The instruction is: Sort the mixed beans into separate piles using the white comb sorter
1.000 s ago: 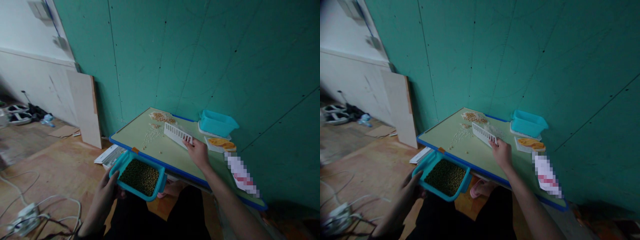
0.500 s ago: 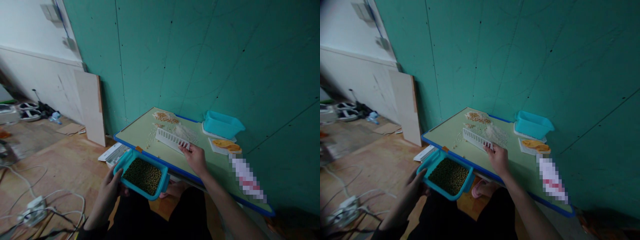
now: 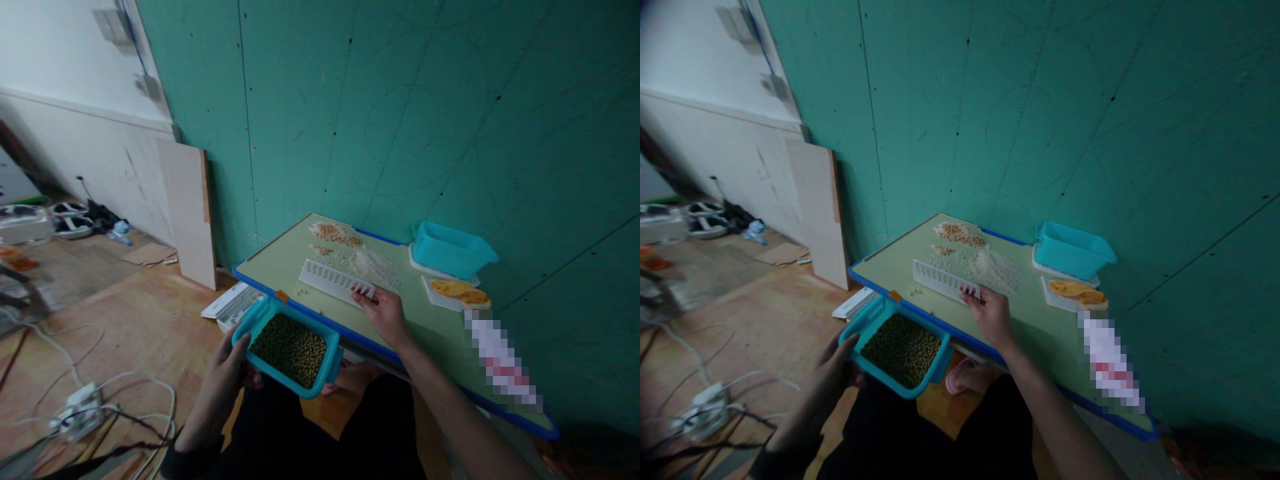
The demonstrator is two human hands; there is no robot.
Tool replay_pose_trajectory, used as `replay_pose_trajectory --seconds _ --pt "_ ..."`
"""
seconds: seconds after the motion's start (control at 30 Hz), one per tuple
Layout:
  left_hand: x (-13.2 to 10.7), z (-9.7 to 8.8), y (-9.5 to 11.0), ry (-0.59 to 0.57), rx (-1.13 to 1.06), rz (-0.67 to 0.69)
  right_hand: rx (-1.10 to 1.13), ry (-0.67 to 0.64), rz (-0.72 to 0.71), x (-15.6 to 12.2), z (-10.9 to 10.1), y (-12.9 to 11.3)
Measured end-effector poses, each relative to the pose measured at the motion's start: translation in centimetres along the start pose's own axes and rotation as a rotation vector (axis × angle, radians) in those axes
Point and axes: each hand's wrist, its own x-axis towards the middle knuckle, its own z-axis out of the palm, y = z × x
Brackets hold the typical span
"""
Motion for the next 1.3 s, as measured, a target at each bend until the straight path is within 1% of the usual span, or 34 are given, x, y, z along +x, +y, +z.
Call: replay_pose_trajectory --seconds 0.13,0.23,0.4,0.5,0.63,0.77,0.9,1.0,1.1,1.17,1.3 --pt "0.1 -0.1 -0.1 -0.009 -0.010 0.000 0.042 -0.036 0.003 0.5 0.7 0.1" --pt "0.3 -0.1 -0.2 -0.004 -0.025 0.002 0.027 -0.065 -0.009 0.5 1.1 0.2" --pt "0.2 0.1 -0.1 0.037 -0.019 -0.017 -0.009 -0.102 -0.042 0.1 1.3 0.2" --pt "-0.1 0.4 0.2 0.039 -0.030 -0.015 -0.033 -0.123 -0.078 -0.2 1.2 -0.3" --pt "-0.3 0.5 0.4 0.029 -0.046 -0.010 -0.072 -0.122 -0.105 -1.4 1.4 -1.7" --pt "0.0 0.3 0.3 0.023 -0.014 -0.022 -0.137 -0.069 -0.127 -3.4 1.8 -2.8" --pt "0.1 0.1 0.2 0.023 -0.006 -0.012 -0.156 -0.046 -0.219 -4.7 2.3 -3.4" --pt "-0.1 0.2 0.3 0.017 -0.009 -0.005 -0.166 -0.037 -0.291 -4.8 2.6 -3.6" --pt "-0.3 0.4 0.4 0.030 -0.022 -0.010 -0.225 -0.022 -0.381 -4.8 3.1 -3.4" --pt "-0.3 0.5 0.4 0.040 -0.037 -0.011 -0.291 -0.059 -0.435 -4.9 3.5 -3.2" --pt "-0.1 0.3 0.1 0.028 -0.049 -0.009 -0.467 -0.230 -0.479 -4.6 5.1 -3.1"
